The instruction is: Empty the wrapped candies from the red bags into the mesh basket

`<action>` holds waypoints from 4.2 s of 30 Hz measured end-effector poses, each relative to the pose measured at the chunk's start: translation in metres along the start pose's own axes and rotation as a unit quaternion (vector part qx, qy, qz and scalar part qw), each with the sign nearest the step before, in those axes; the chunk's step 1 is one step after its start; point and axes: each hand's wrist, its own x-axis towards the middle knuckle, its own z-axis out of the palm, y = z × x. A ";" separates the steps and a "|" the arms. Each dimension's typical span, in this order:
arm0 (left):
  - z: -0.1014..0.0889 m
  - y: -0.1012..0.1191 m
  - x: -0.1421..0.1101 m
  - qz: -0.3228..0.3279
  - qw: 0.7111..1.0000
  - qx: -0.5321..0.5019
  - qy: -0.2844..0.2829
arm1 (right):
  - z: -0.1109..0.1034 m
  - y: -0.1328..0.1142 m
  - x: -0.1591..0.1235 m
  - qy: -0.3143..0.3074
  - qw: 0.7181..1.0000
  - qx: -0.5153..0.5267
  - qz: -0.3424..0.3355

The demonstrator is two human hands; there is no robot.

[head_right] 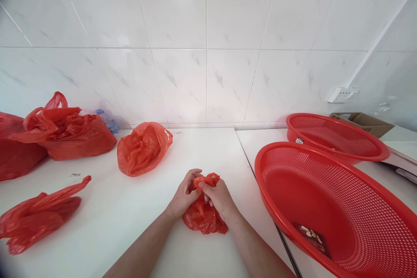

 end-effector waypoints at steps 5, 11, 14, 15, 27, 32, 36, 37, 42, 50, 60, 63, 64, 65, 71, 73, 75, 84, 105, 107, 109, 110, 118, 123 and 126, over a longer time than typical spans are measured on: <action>0.002 0.005 -0.002 0.092 0.994 0.056 0.010 | -0.001 0.006 0.003 0.004 1.000 -0.002 0.003; 0.006 0.008 -0.002 0.065 0.995 0.050 0.065 | -0.001 0.005 0.001 -0.022 0.999 -0.015 -0.021; 0.001 0.001 0.003 -0.008 0.994 0.005 0.111 | -0.005 0.002 0.001 -0.065 0.996 0.033 -0.047; -0.001 -0.002 0.005 -0.031 0.993 -0.008 0.115 | -0.007 0.002 0.001 -0.080 0.993 0.064 -0.051; -0.001 0.002 0.008 -0.059 0.994 -0.071 0.057 | -0.016 0.003 0.003 -0.142 0.943 0.301 0.015; -0.004 -0.001 0.008 -0.014 0.992 -0.049 0.118 | -0.018 0.004 0.004 -0.102 0.946 0.305 0.041; -0.004 0.000 0.006 0.074 0.973 0.133 0.172 | -0.017 0.002 0.004 -0.089 0.947 0.305 0.049; -0.003 0.001 0.004 0.100 0.963 0.182 0.170 | -0.017 0.002 0.004 -0.087 0.948 0.303 0.048; 0.002 0.007 -0.001 0.226 0.908 0.326 0.131 | -0.018 0.005 0.004 -0.074 0.949 0.302 0.048; 0.002 0.010 -0.004 0.225 0.927 0.298 0.038 | -0.022 0.010 0.008 -0.078 0.948 0.302 0.060; 0.003 0.008 -0.001 0.107 0.967 0.215 0.085 | -0.019 0.002 0.002 -0.118 0.953 0.277 0.023; 0.001 0.003 0.002 0.070 0.971 0.203 0.109 | -0.020 0.003 0.003 -0.127 0.962 0.241 -0.002; 0.000 0.001 0.002 0.060 0.972 0.194 0.117 | -0.020 0.003 0.003 -0.126 0.967 0.223 -0.007; 0.000 -0.001 0.003 0.048 0.974 0.185 0.126 | -0.020 0.004 0.004 -0.124 0.971 0.205 -0.010; 0.001 -0.005 0.004 -0.008 0.985 0.086 0.149 | -0.020 0.007 0.005 -0.108 0.979 0.176 0.000; 0.001 -0.005 0.003 -0.023 0.987 0.078 0.139 | -0.019 0.005 0.004 -0.115 0.979 0.167 0.002; 0.000 -0.003 0.003 -0.044 0.990 0.085 0.107 | -0.018 0.004 0.003 -0.134 0.980 0.148 0.001; 0.000 0.008 0.000 -0.054 0.998 -0.009 -0.036 | -0.015 0.001 0.000 -0.128 0.986 0.110 -0.012; 0.000 0.004 0.000 0.190 0.866 0.454 0.089 | -0.016 -0.001 0.000 -0.129 0.980 0.148 -0.024; 0.001 0.004 0.001 0.196 0.843 0.493 0.088 | -0.015 -0.004 -0.002 -0.128 0.980 0.149 -0.024; 0.002 0.004 0.000 0.201 0.824 0.522 0.088 | -0.015 -0.004 -0.002 -0.127 0.981 0.144 -0.022; 0.003 0.004 0.000 0.204 0.816 0.534 0.088 | -0.016 -0.003 -0.002 -0.127 0.982 0.140 -0.024; 0.003 0.003 0.000 0.213 0.775 0.589 0.085 | -0.016 -0.007 -0.004 -0.125 0.988 0.090 -0.031; 0.002 0.002 0.000 0.218 0.772 0.589 0.096 | -0.013 -0.014 -0.009 -0.123 0.992 0.020 -0.027; 0.002 0.001 -0.001 0.211 0.773 0.590 0.095 | -0.013 -0.014 -0.010 -0.126 0.991 -0.026 -0.044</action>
